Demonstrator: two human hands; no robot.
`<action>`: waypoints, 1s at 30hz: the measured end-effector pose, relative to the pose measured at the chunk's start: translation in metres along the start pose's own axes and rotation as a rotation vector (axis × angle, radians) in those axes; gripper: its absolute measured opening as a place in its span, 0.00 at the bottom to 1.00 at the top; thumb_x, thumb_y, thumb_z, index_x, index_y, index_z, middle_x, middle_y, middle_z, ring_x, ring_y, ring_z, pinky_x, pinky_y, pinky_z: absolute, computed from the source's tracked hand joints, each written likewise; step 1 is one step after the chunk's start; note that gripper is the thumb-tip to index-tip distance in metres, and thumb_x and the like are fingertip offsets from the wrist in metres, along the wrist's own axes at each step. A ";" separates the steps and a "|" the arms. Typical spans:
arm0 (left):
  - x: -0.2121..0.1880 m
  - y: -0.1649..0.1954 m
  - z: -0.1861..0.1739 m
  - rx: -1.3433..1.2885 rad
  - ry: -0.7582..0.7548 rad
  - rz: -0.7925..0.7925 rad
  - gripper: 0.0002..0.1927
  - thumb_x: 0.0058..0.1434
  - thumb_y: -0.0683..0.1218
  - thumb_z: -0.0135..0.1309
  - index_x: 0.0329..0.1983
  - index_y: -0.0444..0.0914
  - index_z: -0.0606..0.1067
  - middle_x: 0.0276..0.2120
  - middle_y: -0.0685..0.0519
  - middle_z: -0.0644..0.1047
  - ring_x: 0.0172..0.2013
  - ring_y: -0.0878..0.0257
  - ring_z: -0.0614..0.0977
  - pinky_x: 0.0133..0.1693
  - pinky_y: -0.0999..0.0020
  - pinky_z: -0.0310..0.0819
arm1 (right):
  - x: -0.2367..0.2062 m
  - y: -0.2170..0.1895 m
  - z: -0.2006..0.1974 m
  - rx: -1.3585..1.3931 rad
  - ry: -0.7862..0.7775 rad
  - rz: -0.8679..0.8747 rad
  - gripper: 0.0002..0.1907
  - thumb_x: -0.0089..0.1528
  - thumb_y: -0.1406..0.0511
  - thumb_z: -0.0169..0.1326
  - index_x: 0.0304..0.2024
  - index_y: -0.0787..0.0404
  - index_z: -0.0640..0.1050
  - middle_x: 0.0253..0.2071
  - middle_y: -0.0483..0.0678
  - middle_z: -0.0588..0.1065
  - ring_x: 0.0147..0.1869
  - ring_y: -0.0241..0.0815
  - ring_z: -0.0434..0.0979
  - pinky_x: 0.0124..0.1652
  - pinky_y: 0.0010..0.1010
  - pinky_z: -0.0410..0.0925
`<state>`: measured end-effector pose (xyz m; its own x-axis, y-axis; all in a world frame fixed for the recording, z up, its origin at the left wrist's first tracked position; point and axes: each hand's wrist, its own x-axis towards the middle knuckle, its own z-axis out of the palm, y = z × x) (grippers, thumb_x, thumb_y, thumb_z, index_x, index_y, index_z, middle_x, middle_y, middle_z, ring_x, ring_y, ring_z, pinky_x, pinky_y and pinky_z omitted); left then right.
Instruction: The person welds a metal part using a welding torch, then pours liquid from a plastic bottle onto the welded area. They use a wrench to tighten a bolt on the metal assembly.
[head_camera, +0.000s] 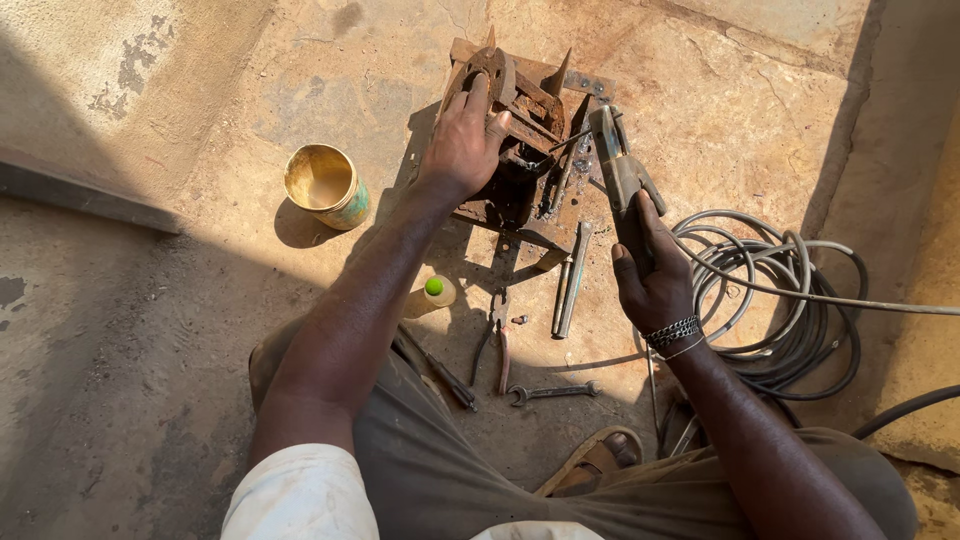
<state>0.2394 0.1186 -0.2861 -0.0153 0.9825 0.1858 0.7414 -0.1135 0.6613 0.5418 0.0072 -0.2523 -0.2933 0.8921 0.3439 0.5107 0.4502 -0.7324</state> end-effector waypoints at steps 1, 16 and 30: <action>-0.002 0.004 -0.002 0.025 -0.023 0.006 0.37 0.75 0.57 0.42 0.74 0.24 0.54 0.45 0.38 0.73 0.43 0.51 0.78 0.48 0.49 0.74 | -0.001 -0.001 0.001 -0.003 0.006 -0.045 0.34 0.69 0.71 0.53 0.77 0.63 0.59 0.64 0.65 0.74 0.66 0.51 0.77 0.60 0.37 0.71; 0.021 -0.001 0.008 0.113 0.090 0.120 0.40 0.79 0.64 0.40 0.73 0.26 0.54 0.47 0.40 0.79 0.54 0.49 0.79 0.61 0.40 0.61 | -0.005 0.015 -0.007 -0.052 0.076 -0.068 0.35 0.69 0.72 0.52 0.78 0.62 0.59 0.72 0.69 0.66 0.77 0.60 0.66 0.69 0.44 0.66; 0.032 0.020 0.017 0.005 -0.066 -0.362 0.44 0.73 0.66 0.36 0.75 0.27 0.46 0.35 0.40 0.82 0.43 0.49 0.84 0.54 0.45 0.70 | 0.004 0.014 -0.008 0.015 0.040 0.165 0.36 0.67 0.68 0.52 0.76 0.60 0.59 0.61 0.63 0.75 0.61 0.49 0.80 0.55 0.36 0.75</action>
<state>0.2653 0.1497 -0.2789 -0.2345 0.9662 -0.1070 0.6990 0.2441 0.6722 0.5538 0.0173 -0.2565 -0.1738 0.9549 0.2407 0.5371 0.2968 -0.7896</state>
